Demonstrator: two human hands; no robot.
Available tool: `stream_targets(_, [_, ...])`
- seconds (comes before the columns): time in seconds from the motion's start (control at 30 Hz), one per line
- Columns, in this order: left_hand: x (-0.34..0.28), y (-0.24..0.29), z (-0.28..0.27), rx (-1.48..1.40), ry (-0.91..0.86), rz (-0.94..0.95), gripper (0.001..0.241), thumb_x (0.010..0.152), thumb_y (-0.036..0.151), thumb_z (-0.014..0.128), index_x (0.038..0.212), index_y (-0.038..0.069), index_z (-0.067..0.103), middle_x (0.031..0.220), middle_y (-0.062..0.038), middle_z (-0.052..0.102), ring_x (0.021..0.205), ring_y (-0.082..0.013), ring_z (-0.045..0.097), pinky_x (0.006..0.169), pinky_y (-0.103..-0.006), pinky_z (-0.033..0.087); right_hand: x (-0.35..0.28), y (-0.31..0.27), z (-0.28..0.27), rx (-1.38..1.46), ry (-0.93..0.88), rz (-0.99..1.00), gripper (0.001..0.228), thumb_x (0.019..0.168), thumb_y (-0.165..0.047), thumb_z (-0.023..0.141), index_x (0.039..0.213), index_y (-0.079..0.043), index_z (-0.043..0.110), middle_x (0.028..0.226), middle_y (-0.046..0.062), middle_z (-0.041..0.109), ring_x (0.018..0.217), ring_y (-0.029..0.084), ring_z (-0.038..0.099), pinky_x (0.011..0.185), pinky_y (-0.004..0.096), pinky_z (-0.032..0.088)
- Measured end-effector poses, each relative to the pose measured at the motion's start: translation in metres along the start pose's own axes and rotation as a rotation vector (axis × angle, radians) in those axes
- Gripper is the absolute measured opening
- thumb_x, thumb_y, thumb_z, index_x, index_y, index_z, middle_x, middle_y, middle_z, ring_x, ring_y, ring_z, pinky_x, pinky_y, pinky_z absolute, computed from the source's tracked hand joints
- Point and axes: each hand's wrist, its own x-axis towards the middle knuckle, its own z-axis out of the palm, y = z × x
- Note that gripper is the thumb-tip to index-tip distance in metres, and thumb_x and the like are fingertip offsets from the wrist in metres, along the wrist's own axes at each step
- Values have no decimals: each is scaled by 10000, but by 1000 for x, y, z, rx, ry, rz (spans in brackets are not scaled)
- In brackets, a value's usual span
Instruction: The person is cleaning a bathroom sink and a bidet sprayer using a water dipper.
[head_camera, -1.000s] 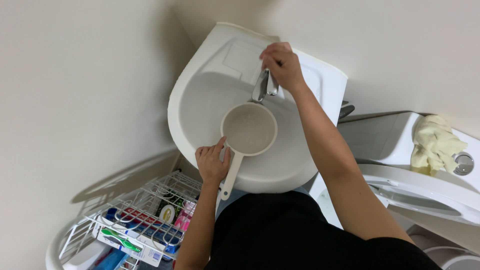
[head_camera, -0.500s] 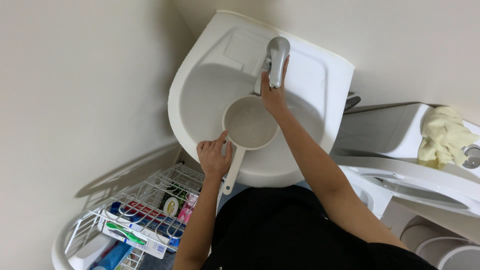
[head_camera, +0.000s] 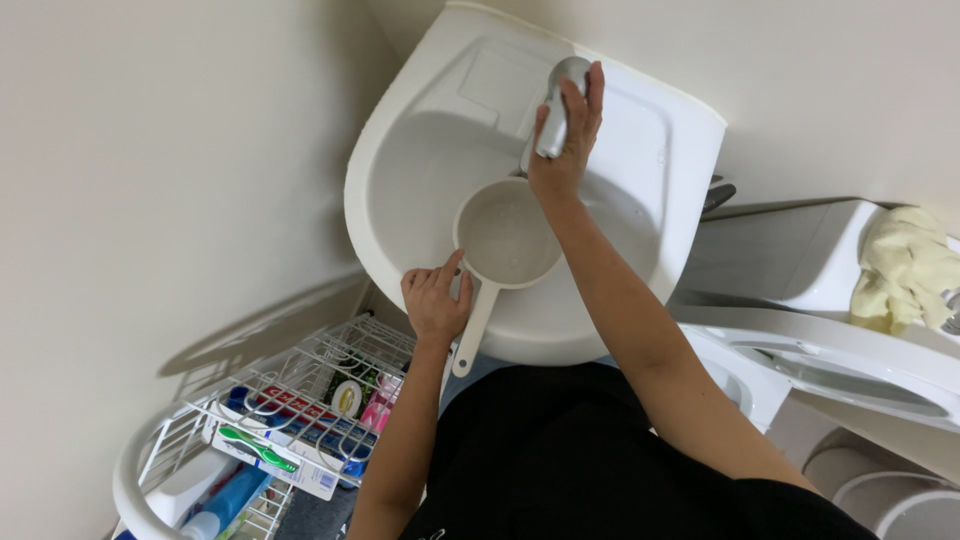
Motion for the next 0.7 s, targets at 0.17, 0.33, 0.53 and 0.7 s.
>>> stream_targets(0.17, [1, 2, -2, -2, -7, 7, 346, 937, 354, 659, 1274, 310, 725, 821, 53, 753, 797, -166, 685, 977, -369, 433, -14, -8, -16, -135, -177, -87, 607, 1099, -217, 604, 1620, -152, 300, 1731, 105, 61, 1603, 330, 142, 1310, 502, 213])
stream_targets(0.33, [3, 2, -2, -3, 6, 9, 346, 932, 333, 664, 1271, 301, 724, 810, 52, 751, 786, -166, 687, 968, -371, 437, -58, 1, -41, -101, -353, -145, 682, 1095, -175, 502, 1653, -14, 145, 1704, 204, 169, 1572, 375, 177, 1280, 544, 154])
stream_targets(0.53, [0, 1, -2, 1, 10, 16, 353, 927, 322, 664, 1274, 305, 726, 819, 53, 751, 794, -171, 682, 976, -369, 430, -13, 10, -48, -188, -532, -238, 447, 1110, -297, 390, 1467, -125, 595, 1473, 91, 570, 1419, 421, 422, 1178, 595, 250])
stream_targets(0.7, [0, 0, -3, -6, 30, 20, 365, 921, 318, 668, 1282, 312, 722, 829, 64, 746, 802, -160, 678, 970, -367, 430, -15, -35, -48, -203, -584, -361, 284, 1021, -214, 525, 1222, -175, 722, 1243, 18, 680, 1172, 365, 594, 1009, 519, 465])
